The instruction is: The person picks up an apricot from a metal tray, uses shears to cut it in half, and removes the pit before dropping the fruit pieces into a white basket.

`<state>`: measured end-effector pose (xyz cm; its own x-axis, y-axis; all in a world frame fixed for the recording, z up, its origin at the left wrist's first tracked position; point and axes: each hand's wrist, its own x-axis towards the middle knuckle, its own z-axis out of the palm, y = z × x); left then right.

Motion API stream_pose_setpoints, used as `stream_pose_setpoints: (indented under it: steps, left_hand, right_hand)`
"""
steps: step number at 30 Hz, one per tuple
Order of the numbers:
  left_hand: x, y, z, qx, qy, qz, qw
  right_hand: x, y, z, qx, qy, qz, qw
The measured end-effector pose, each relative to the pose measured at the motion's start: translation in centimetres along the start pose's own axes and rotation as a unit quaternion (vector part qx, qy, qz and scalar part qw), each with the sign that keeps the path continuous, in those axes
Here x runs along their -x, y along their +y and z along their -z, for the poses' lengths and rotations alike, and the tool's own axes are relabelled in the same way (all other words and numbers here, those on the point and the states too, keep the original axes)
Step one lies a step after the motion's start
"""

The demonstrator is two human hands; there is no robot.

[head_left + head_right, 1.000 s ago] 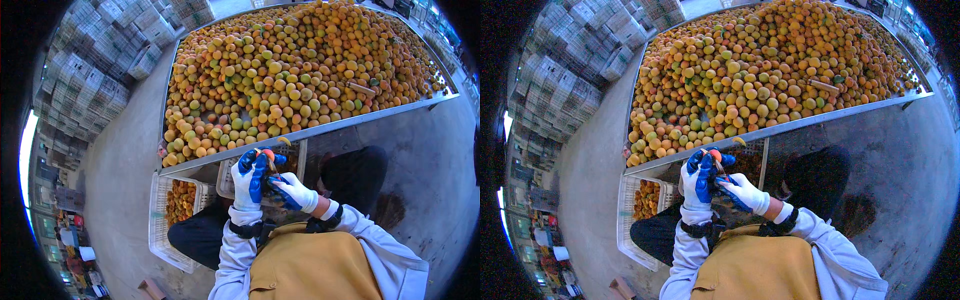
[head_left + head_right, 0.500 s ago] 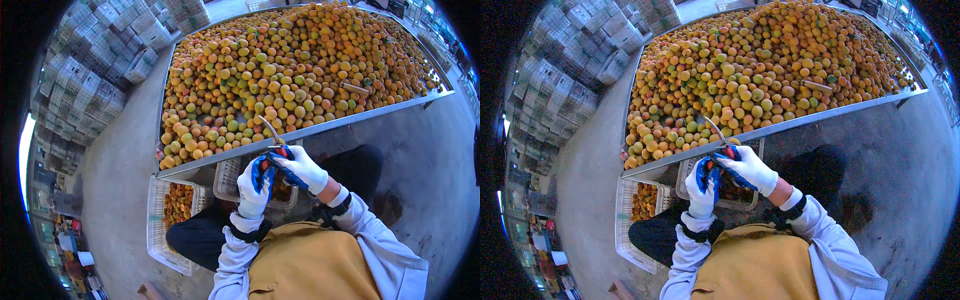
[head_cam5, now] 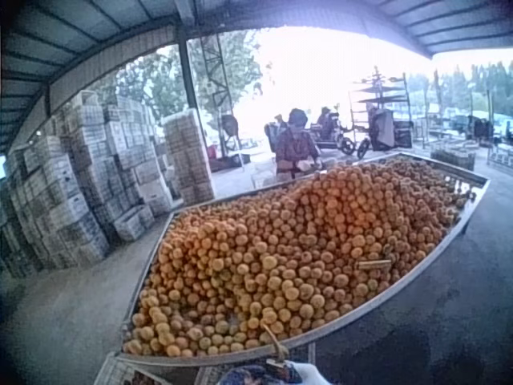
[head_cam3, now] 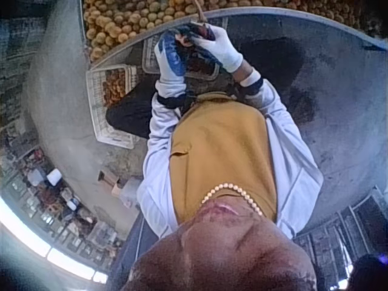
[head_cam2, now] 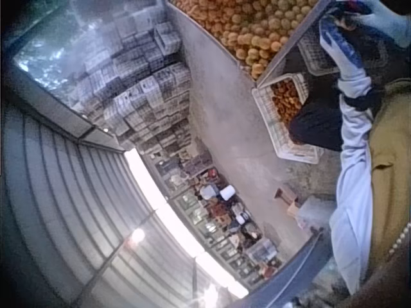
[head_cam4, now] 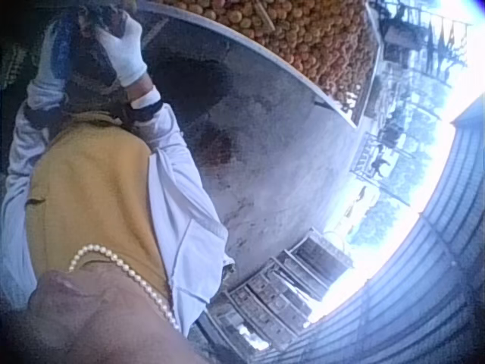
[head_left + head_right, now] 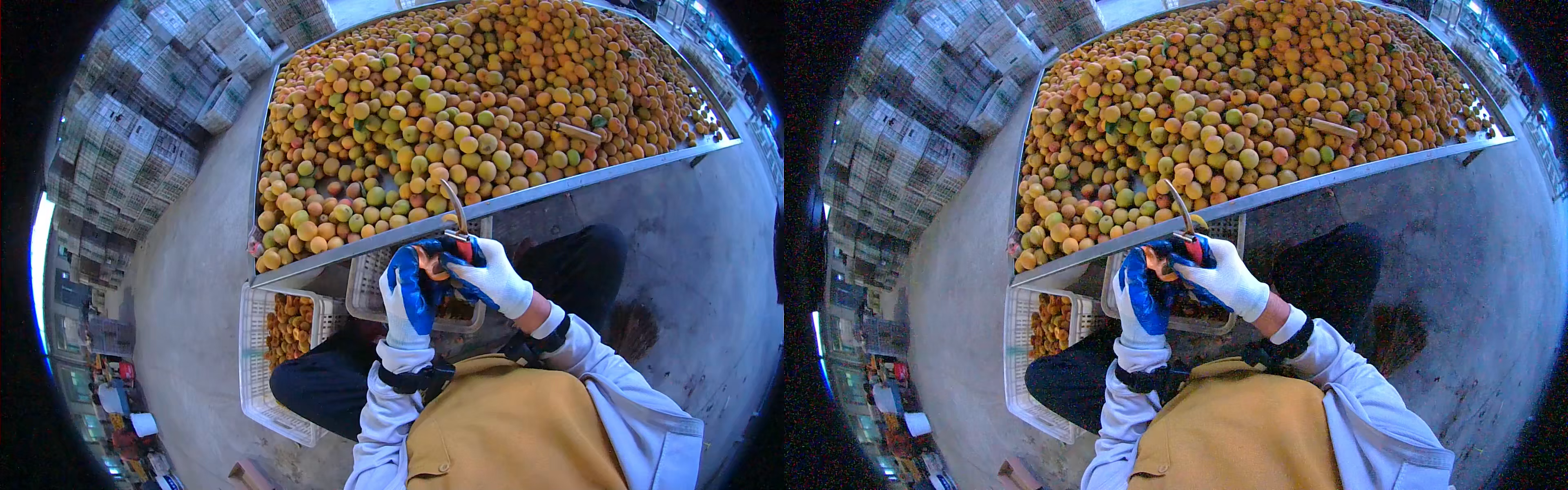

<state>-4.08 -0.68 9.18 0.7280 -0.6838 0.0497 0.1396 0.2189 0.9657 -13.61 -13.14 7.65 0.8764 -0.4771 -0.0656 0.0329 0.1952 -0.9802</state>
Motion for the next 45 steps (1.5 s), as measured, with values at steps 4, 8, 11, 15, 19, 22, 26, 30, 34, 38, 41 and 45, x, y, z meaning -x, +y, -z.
stream_pose_setpoints:
  steps: [4, 8, 11, 15, 19, 22, 26, 30, 34, 38, 41, 45]
  left_hand:
    - [-0.3, -1.6, 1.6, 0.146, -0.02, 0.067, 0.987]
    - [0.1, -1.7, 1.7, 0.252, 0.001, 0.147, 0.957]
    - [0.3, -1.1, 1.5, 0.211, 0.007, 0.135, 0.968]
    - [0.3, -0.3, 0.5, 0.084, 0.005, 0.13, 0.988]
    - [0.4, -2.0, -0.2, 0.045, 0.08, 0.041, 0.995]
    - [0.1, -4.2, -0.3, -0.087, 0.168, -0.066, 0.98]
    - [-0.3, -4.5, 0.6, -0.051, 0.168, -0.05, 0.983]
    - [-0.6, -4.0, 2.6, 0.09, 0.1, 0.091, 0.987]
    - [-0.3, -3.6, 2.0, 0.131, 0.051, 0.131, 0.981]
    - [-0.1, -4.1, 1.3, 0.111, 0.036, 0.14, 0.983]
    - [0.2, -4.7, 1.3, 0.119, 0.005, 0.13, 0.984]
    - [0.8, -3.4, -0.3, 0.106, 0.045, 0.112, 0.987]
  right_hand:
    - [-0.3, 0.5, -0.2, -0.046, 0.031, 0.027, 0.998]
    - [-0.3, 0.6, -0.2, -0.01, 0.058, 0.039, 0.998]
    - [-0.7, 0.7, -0.2, 0.039, 0.06, 0.104, 0.992]
    - [-0.9, 1.9, -0.2, 0.091, 0.065, 0.141, 0.984]
    - [-0.8, 3.3, -2.6, 0.075, 0.159, 0.156, 0.972]
    - [-0.6, 3.0, -4.4, 0.093, 0.176, 0.159, 0.967]
    - [-1.0, 3.6, -3.8, 0.126, 0.156, 0.136, 0.97]
    - [-1.2, 1.7, -2.6, -0.186, 0.171, -0.011, 0.967]
    - [-2.8, -1.3, -2.1, -0.416, 0.127, 0.006, 0.9]
    - [-4.3, -1.9, -2.4, -0.471, 0.032, 0.081, 0.878]
    - [-4.5, -1.5, -3.1, -0.426, 0.057, 0.108, 0.896]
    - [-4.7, 0.2, -3.1, -0.392, 0.097, 0.142, 0.904]
